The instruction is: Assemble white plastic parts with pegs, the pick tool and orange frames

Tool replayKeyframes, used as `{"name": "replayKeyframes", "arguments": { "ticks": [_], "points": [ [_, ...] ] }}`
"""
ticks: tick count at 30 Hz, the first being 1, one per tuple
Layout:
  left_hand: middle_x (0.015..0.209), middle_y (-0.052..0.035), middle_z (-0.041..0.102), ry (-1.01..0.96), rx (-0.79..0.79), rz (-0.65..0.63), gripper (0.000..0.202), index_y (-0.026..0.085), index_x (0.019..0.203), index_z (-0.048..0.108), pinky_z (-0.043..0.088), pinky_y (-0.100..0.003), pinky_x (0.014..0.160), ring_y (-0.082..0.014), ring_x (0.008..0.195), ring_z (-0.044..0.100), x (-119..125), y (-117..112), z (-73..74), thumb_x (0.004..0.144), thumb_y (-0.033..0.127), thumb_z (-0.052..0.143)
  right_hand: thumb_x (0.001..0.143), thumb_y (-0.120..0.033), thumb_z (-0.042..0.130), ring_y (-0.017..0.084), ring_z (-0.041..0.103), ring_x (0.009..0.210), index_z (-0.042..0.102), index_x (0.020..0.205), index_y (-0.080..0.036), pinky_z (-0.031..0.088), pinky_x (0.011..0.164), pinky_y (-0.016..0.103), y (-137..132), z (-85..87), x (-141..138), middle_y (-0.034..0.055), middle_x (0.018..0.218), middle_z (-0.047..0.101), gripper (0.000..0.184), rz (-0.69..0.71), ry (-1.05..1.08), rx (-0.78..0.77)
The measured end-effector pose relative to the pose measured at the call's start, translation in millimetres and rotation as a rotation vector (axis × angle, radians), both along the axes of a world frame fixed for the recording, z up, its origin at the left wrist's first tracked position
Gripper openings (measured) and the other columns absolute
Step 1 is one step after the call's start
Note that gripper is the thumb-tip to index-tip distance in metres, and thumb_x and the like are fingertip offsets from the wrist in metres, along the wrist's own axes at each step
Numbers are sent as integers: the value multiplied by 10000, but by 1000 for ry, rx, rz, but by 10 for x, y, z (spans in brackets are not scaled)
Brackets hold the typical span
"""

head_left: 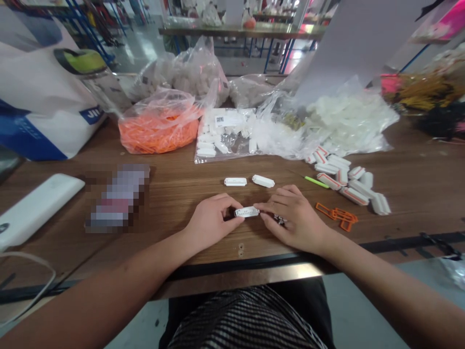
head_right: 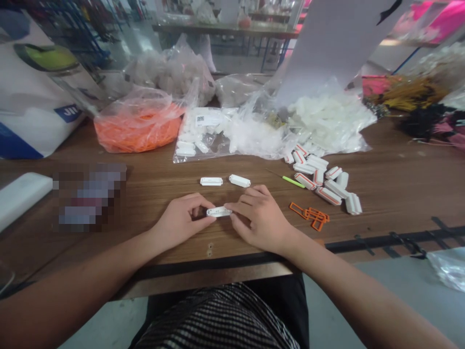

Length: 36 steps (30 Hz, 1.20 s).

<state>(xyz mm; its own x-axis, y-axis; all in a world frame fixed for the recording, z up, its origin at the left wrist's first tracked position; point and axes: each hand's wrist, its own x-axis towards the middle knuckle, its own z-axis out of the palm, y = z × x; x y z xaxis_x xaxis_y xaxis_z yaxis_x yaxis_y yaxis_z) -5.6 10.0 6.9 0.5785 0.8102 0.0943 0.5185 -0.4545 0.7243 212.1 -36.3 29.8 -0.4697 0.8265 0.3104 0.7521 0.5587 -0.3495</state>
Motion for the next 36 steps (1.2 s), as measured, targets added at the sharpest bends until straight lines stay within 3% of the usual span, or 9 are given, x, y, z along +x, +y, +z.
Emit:
{"name": "replayKeyframes", "arguments": {
  "ticks": [6, 9, 12, 14, 19, 26, 31, 36],
  "points": [
    [676, 34, 546, 2, -25, 12, 98, 212, 869, 717, 360, -236, 573, -106, 583, 463, 2, 0, 12, 777, 214, 682, 877, -194, 504, 197, 579, 745, 743, 855, -176, 376, 839, 405, 10, -21, -97, 62, 746, 688, 241, 34, -150, 74],
    [667, 37, 539, 6, -29, 18, 98, 214, 865, 718, 356, -237, 569, -106, 579, 460, -3, 4, 17, 773, 215, 684, 886, -195, 503, 200, 595, 754, 741, 874, -176, 387, 821, 400, 34, 4, -41, 67, 758, 701, 239, 31, -105, 45],
    [679, 35, 553, 10, -21, 10, 99, 216, 867, 714, 367, -241, 583, -107, 586, 472, -10, 5, 15, 774, 210, 682, 879, -221, 523, 188, 628, 726, 732, 869, -189, 426, 752, 358, 62, 47, 195, 53, 769, 718, 212, -133, 89, 4],
    [698, 32, 570, 7, -20, 9, 98, 214, 866, 707, 377, -244, 590, -107, 588, 480, -11, 4, 12, 772, 209, 681, 855, -247, 552, 195, 641, 728, 718, 795, -215, 449, 720, 344, 75, 73, 404, 36, 749, 717, 179, -278, 99, -73],
    [704, 27, 580, 17, -25, 3, 94, 217, 864, 706, 374, -248, 587, -110, 587, 478, -13, 5, 10, 774, 226, 681, 813, -256, 584, 193, 655, 692, 722, 763, -239, 478, 655, 336, 81, 99, 741, 22, 764, 738, 147, -261, -26, -295],
    [703, 28, 580, 13, -24, 6, 97, 223, 868, 707, 375, -247, 587, -111, 591, 483, -15, 17, -10, 776, 241, 685, 825, -283, 578, 165, 625, 634, 724, 698, -227, 450, 634, 310, 99, 34, 674, 7, 695, 715, 201, -260, -124, -347],
    [701, 26, 577, 13, -13, -7, 100, 217, 872, 707, 375, -249, 587, -112, 590, 482, -13, 19, 2, 776, 226, 679, 792, -253, 578, 175, 608, 661, 711, 683, -218, 409, 697, 331, 93, -24, 580, 4, 665, 692, 175, -265, -238, -273],
    [717, 21, 590, 17, -16, -7, 96, 218, 871, 702, 381, -249, 588, -112, 592, 485, -18, 14, 0, 781, 237, 674, 771, -255, 561, 140, 566, 531, 665, 630, -208, 372, 568, 291, 76, -31, 555, -7, 593, 675, 181, -382, -211, -328]
  ]
}}
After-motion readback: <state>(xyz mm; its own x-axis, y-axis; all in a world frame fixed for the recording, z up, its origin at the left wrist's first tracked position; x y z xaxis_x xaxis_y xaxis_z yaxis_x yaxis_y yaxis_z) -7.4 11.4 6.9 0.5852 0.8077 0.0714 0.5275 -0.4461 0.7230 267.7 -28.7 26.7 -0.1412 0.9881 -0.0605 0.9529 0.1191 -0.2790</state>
